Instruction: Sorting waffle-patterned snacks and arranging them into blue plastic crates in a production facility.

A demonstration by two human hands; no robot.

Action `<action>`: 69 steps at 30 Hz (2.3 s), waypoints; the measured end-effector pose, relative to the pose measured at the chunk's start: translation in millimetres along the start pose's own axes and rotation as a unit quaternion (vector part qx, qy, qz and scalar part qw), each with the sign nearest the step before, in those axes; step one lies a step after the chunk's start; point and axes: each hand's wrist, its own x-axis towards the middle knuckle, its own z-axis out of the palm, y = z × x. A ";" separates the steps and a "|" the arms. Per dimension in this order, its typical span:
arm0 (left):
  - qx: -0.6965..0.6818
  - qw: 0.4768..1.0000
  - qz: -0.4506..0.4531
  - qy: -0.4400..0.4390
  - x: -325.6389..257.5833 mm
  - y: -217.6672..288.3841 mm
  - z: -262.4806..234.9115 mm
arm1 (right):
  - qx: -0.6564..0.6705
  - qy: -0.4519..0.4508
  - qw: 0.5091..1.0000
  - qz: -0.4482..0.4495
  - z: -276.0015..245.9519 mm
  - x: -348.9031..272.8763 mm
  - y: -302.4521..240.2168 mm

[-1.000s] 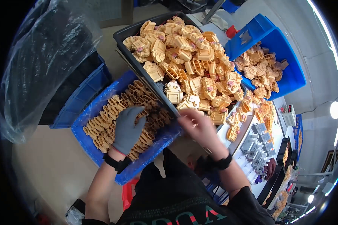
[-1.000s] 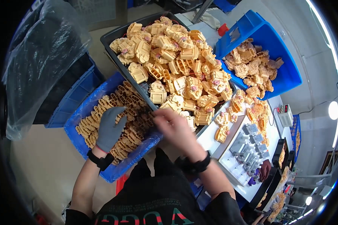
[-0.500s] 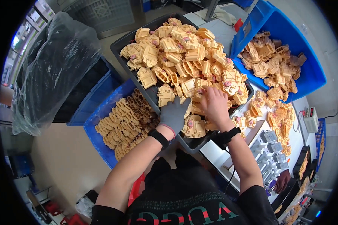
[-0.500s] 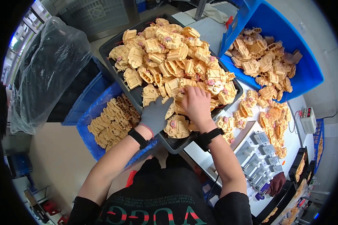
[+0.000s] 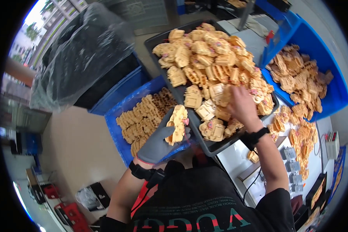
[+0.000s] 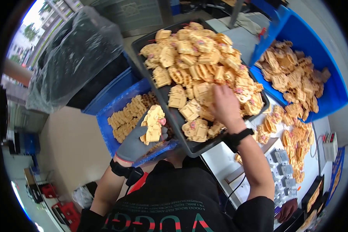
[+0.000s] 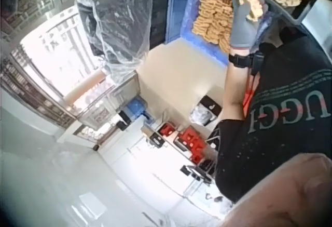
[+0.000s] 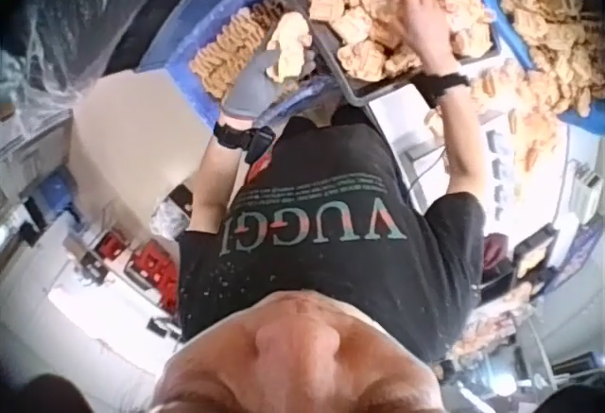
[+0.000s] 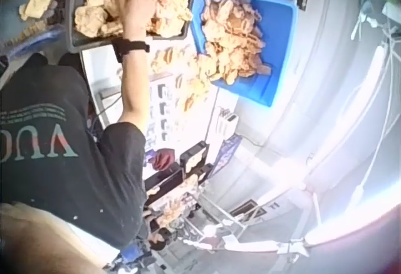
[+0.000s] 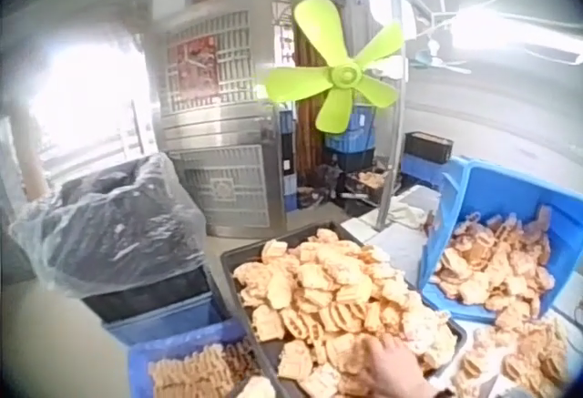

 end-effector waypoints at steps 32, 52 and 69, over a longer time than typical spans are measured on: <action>0.075 0.951 0.231 0.190 -157.2 11.5 -110.8 | 0.675 -0.314 0.651 0.150 38.3 -84.6 -320.1; -0.155 0.981 0.069 0.089 -195.0 -10.0 -181.6 | -0.026 -0.324 0.946 -0.004 15.4 -48.4 -77.3; -0.140 0.975 0.138 0.102 -150.2 -31.6 -158.2 | 0.546 -0.279 0.787 0.068 -7.4 -42.9 -207.3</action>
